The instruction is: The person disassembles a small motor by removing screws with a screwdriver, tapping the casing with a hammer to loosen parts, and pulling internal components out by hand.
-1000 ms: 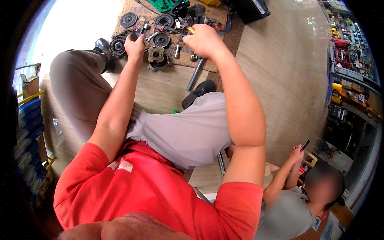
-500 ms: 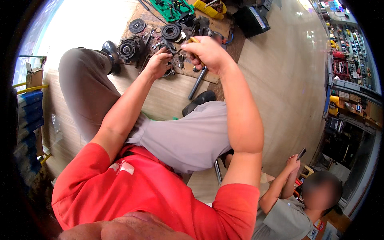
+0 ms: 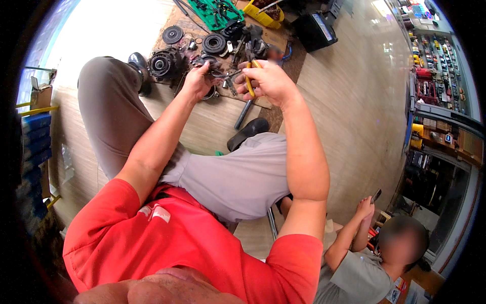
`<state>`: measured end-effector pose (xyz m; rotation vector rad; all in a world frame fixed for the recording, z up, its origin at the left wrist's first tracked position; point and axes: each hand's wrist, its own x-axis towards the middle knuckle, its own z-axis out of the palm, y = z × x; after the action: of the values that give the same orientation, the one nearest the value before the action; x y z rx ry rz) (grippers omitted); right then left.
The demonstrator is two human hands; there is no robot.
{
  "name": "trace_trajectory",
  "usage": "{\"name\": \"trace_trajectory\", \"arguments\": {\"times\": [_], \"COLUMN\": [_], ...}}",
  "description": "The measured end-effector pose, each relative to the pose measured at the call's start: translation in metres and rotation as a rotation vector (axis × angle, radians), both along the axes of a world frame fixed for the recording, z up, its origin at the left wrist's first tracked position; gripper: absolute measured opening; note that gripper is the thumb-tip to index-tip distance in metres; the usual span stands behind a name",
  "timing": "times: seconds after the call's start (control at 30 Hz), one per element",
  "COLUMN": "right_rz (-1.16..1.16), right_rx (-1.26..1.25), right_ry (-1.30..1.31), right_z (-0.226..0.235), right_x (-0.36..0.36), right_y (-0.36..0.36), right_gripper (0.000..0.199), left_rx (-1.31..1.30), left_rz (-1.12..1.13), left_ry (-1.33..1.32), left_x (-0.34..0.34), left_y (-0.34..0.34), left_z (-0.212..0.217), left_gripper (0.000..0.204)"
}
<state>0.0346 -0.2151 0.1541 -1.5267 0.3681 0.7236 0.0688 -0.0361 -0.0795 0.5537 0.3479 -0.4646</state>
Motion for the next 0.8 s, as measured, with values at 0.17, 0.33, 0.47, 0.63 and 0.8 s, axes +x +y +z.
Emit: {"name": "trace_trajectory", "arguments": {"times": [0.17,0.33,0.47,0.63,0.8], "right_rz": [-0.001,0.03,0.268,0.38,0.339], "right_rx": [-0.036,-0.369,-0.892,-0.881,-0.844], "right_ry": [-0.115,-0.209,-0.55,-0.455,-0.548], "right_z": [0.001,0.0,-0.021,-0.016,-0.018], "right_x": [-0.003,0.005,0.007,0.004,-0.002], "right_y": [-0.012,-0.016,-0.027,-0.018,-0.004], "right_gripper": [0.029,0.017,0.023,0.04,0.04], "left_rx": [0.037,-0.11,-0.182,-0.212,-0.202], "left_rz": [0.133,0.146,0.173,0.209,0.221], "left_ry": [0.216,0.195,0.214,0.213,0.216], "left_x": [0.002,0.008,0.008,0.005,0.006], "left_y": [0.005,0.003,-0.001,0.001,0.0], "left_z": [-0.001,0.008,0.033,0.066,0.078], "left_gripper": [0.03,0.036,0.038,0.045,0.046]}}
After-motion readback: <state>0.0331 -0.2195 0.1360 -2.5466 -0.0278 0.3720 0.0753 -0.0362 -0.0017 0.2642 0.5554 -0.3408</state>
